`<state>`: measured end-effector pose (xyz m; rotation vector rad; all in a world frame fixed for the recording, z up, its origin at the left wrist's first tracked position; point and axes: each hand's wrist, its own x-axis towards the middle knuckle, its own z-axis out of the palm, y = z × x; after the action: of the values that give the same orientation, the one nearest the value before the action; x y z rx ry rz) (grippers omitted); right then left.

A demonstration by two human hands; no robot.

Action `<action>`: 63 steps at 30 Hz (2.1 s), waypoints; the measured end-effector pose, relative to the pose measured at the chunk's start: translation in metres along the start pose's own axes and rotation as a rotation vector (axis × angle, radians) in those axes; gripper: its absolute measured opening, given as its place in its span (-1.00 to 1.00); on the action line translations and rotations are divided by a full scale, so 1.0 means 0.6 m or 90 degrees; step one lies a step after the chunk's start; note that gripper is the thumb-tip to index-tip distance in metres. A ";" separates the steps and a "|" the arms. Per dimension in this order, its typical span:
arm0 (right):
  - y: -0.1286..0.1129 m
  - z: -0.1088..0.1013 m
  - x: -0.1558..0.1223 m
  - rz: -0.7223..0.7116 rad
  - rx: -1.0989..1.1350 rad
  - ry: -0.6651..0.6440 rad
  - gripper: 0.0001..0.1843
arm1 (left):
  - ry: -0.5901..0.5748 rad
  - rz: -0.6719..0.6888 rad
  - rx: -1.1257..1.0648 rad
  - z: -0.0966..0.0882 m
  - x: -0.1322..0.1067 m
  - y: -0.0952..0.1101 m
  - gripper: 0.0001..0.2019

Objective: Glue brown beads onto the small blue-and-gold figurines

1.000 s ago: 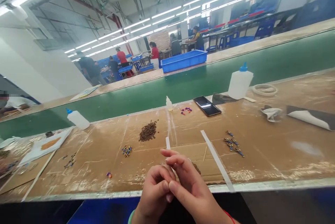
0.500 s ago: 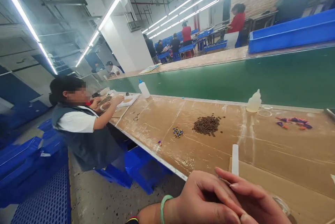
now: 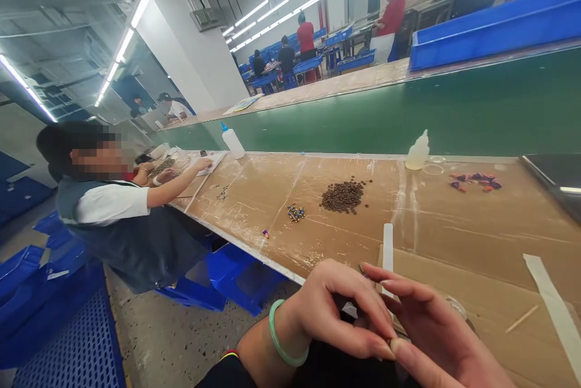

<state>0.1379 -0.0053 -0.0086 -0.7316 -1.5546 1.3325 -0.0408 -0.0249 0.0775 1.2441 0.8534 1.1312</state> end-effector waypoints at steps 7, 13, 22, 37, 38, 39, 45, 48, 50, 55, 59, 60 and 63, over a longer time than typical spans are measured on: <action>-0.100 0.022 0.022 0.033 0.087 -0.017 -0.69 | 0.014 -0.023 -0.090 -0.002 0.002 -0.018 -0.53; -0.127 0.039 0.048 -0.005 0.132 -0.007 -0.72 | -0.018 0.004 -0.406 -0.004 0.023 -0.038 -0.70; -0.135 0.027 0.042 -0.061 0.031 0.006 -0.84 | -0.046 -0.025 -0.481 0.001 0.029 -0.044 -0.66; -0.135 0.031 0.057 -0.130 -0.011 -0.004 -0.85 | -0.060 -0.038 -0.515 0.007 0.030 -0.049 -0.68; -0.135 0.031 0.057 -0.130 -0.010 -0.004 -0.85 | -0.059 -0.039 -0.515 0.008 0.031 -0.048 -0.67; -0.135 0.030 0.058 -0.129 -0.010 -0.003 -0.86 | -0.061 -0.039 -0.514 0.008 0.032 -0.048 -0.67; -0.138 0.028 0.056 -0.120 -0.014 -0.001 -0.88 | -0.050 -0.004 -0.517 0.018 0.029 -0.043 -0.72; -0.147 0.030 0.055 -0.126 -0.015 -0.002 -0.84 | -0.033 0.025 -0.526 0.033 0.021 -0.039 -0.76; -0.153 0.032 0.053 -0.149 -0.021 -0.002 -0.80 | -0.026 0.047 -0.542 0.044 0.014 -0.038 -0.77; -0.158 0.035 0.050 -0.169 -0.034 -0.008 -0.80 | 0.025 0.087 -0.553 0.064 0.003 -0.044 -0.72; -0.159 0.036 0.049 -0.163 -0.040 -0.011 -0.81 | 0.073 0.034 -0.521 0.065 -0.001 -0.046 -0.63; -0.160 0.036 0.050 -0.168 -0.043 -0.011 -0.81 | 0.082 0.023 -0.515 0.065 -0.001 -0.045 -0.61; -0.162 0.038 0.052 -0.180 -0.050 -0.011 -0.83 | 0.097 0.010 -0.498 0.063 -0.002 -0.041 -0.59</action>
<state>0.1177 -0.0099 0.0939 -0.5259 -1.6635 1.0770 -0.0010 -0.0352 0.0590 0.5213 0.4264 1.3980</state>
